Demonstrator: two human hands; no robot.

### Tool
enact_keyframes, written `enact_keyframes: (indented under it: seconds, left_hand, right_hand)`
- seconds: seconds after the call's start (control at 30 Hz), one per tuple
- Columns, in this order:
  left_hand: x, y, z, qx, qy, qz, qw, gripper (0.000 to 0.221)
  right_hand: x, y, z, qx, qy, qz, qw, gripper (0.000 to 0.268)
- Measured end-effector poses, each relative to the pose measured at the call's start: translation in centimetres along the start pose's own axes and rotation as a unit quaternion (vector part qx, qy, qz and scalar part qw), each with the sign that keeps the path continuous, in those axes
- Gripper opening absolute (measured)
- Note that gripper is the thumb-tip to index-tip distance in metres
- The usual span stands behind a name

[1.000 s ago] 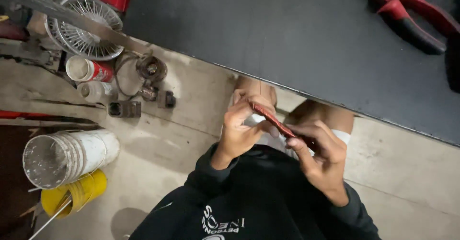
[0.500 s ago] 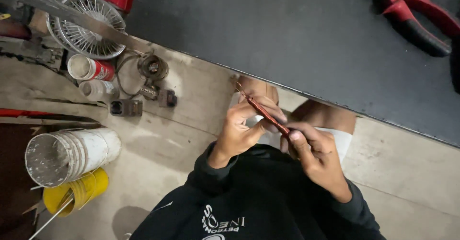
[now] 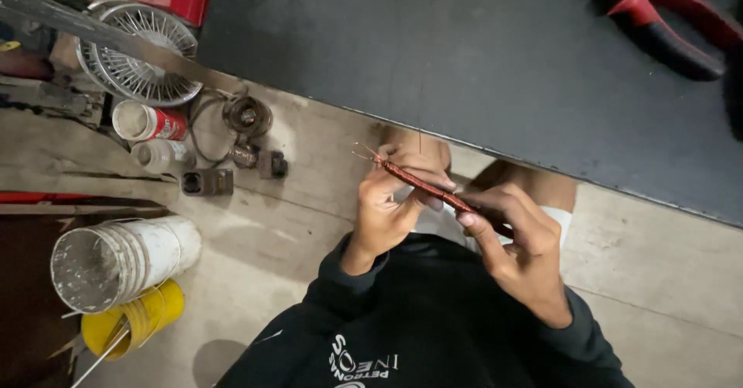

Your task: Winding copper wire around an electronic core component at a repair bench

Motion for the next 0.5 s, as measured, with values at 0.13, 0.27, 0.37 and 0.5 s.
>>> enact_keyframes:
  seconds: [0.13,0.27,0.37,0.5]
  left_hand:
    - [0.0,-0.2,0.4,-0.043,0.010,-0.027,0.999,0.007]
    - [-0.4,-1.2,0.2,-0.002,0.011,0.014,1.000,0.010]
    - [-1.0,-1.7,0.2,0.040,0.006,0.060,0.997,0.021]
    - [-1.1,-1.9,0.2,0.052,0.023,0.046,0.997,0.025]
  right_hand:
    - [-0.1,-0.1,-0.1,0.003,-0.014,-0.007,1.000,0.017]
    - [0.4,-0.2,0.0,-0.012,-0.044,0.009,0.999,0.016]
    - [0.3,-0.2,0.0,-0.017,-0.051,0.007,0.999,0.018]
    - [-0.2,0.7,0.0,-0.024,-0.031,0.015,0.999,0.016]
Point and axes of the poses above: each hand's wrist, its own x-axis towards the middle knuckle, its own z-axis out of the palm, y = z × x, the point moved 7 cm from there along x, towards the middle knuckle, and after that the axes turned 8 degrees about -x, right-handed, at the moved point
